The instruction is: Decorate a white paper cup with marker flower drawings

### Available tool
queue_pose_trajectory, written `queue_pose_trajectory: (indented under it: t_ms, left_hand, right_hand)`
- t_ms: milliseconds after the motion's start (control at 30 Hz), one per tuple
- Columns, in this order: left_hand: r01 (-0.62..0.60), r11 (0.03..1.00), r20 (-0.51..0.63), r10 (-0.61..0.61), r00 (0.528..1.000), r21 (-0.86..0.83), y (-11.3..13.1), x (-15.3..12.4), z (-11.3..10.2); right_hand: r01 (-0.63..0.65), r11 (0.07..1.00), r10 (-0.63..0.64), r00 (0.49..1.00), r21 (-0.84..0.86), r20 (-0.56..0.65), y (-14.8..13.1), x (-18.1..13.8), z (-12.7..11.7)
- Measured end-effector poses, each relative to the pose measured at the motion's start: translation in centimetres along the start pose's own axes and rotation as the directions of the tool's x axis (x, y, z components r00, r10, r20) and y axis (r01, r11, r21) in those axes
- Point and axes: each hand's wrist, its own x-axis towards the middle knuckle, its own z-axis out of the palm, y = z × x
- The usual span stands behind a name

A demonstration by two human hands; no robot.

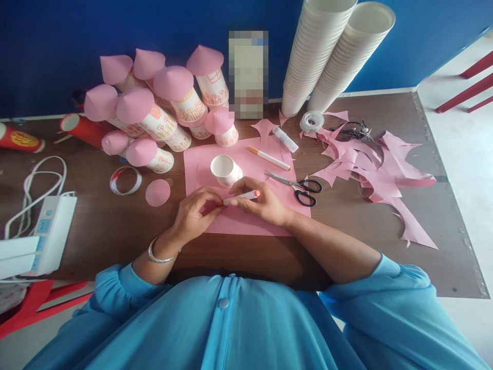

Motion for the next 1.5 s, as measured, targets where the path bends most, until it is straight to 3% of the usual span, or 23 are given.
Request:
queue_pose_trajectory:
  t_ms: [133, 200, 233, 300, 400, 500, 600, 733, 833, 900, 967, 1100, 1167, 1233, 1300, 1367, 1500]
  left_hand:
    - [-0.025, 0.994, 0.051, 0.020, 0.998, 0.102, -0.4, 0.1, -0.2]
    - [-0.042, 0.991, 0.103, 0.028, 0.994, 0.131, -0.6, 0.1, -0.2]
    - [-0.050, 0.988, 0.116, 0.033, 0.993, 0.148, -0.6, 0.1, -0.2]
    - [-0.068, 0.982, 0.121, 0.047, 0.992, 0.175, -0.6, 0.1, -0.2]
    - [-0.083, 0.979, 0.129, 0.059, 0.990, 0.184, -0.3, 0.3, -0.7]
    - [-0.081, 0.978, 0.103, 0.062, 0.993, 0.194, 0.2, 0.7, -1.6]
    - [-0.063, 0.970, 0.020, 0.060, 0.998, 0.236, 0.7, 1.5, -2.8]
    - [-0.042, 0.964, -0.080, 0.066, 0.995, 0.263, 1.6, 2.7, -4.2]
    - [-0.047, 0.953, -0.135, 0.091, 0.987, 0.300, 2.3, 3.8, -4.9]
    - [-0.044, 0.965, -0.099, 0.072, 0.992, 0.260, 2.9, 4.4, -5.1]
    - [-0.068, 0.971, -0.006, 0.072, 0.997, 0.231, 3.4, 4.7, -4.9]
    - [-0.139, 0.968, 0.059, 0.129, 0.990, 0.209, 3.3, 4.3, -4.0]
    - [-0.167, 0.961, 0.061, 0.158, 0.986, 0.220, 2.5, 3.8, -4.0]
    - [-0.132, 0.959, 0.002, 0.135, 0.991, 0.250, 1.2, 3.4, -4.5]
    - [0.005, 0.972, -0.072, 0.012, 0.997, 0.234, -0.3, 3.1, -5.0]
    - [0.056, 0.972, -0.069, -0.042, 0.997, 0.226, -1.8, 2.8, -4.9]
    - [0.098, 0.963, 0.058, -0.116, 0.991, 0.250, -3.6, 2.1, -3.0]
  right_hand:
    - [0.093, 0.995, -0.095, 0.952, -0.020, -0.292, 0.0, 0.5, -1.8]
    - [0.075, 0.961, -0.184, 0.892, -0.267, -0.414, 0.3, 0.9, -2.7]
    - [0.051, 0.896, -0.261, 0.865, -0.442, -0.429, 0.5, 1.1, -3.1]
    - [-0.002, 0.669, -0.393, 0.848, -0.744, -0.356, 0.8, 1.5, -3.9]
    - [-0.093, 0.356, -0.438, 0.862, -0.930, -0.254, 1.6, 1.9, -4.9]
    - [-0.176, 0.226, -0.414, 0.873, -0.958, -0.259, 2.5, 2.4, -5.9]
    - [-0.206, 0.203, -0.386, 0.881, -0.957, -0.271, 2.9, 2.7, -6.6]
    - [-0.137, 0.305, -0.464, 0.843, -0.943, -0.272, 1.7, 2.5, -6.3]
    - [0.056, 0.546, -0.518, 0.807, -0.836, -0.284, -0.7, 1.4, -5.0]
    - [0.208, 0.712, -0.442, 0.875, -0.671, -0.197, -2.4, 0.4, -3.8]
    - [0.291, 0.807, -0.375, 0.925, -0.513, -0.067, -3.6, -0.5, -2.8]
    - [0.192, 0.949, -0.219, 0.972, -0.250, -0.084, -3.5, -0.8, -2.2]
    - [0.117, 0.988, -0.125, 0.989, -0.101, -0.078, -2.7, -0.3, -2.9]
    - [0.125, 0.992, -0.122, 0.978, 0.005, -0.168, -1.7, 0.5, -4.0]
    - [0.220, 0.972, -0.173, 0.912, 0.087, -0.372, -0.9, 1.4, -5.1]
    - [0.250, 0.957, -0.150, 0.857, 0.144, -0.493, -0.2, 2.0, -5.6]
    - [0.146, 0.970, -0.050, 0.903, 0.197, -0.427, 1.1, 2.5, -4.7]
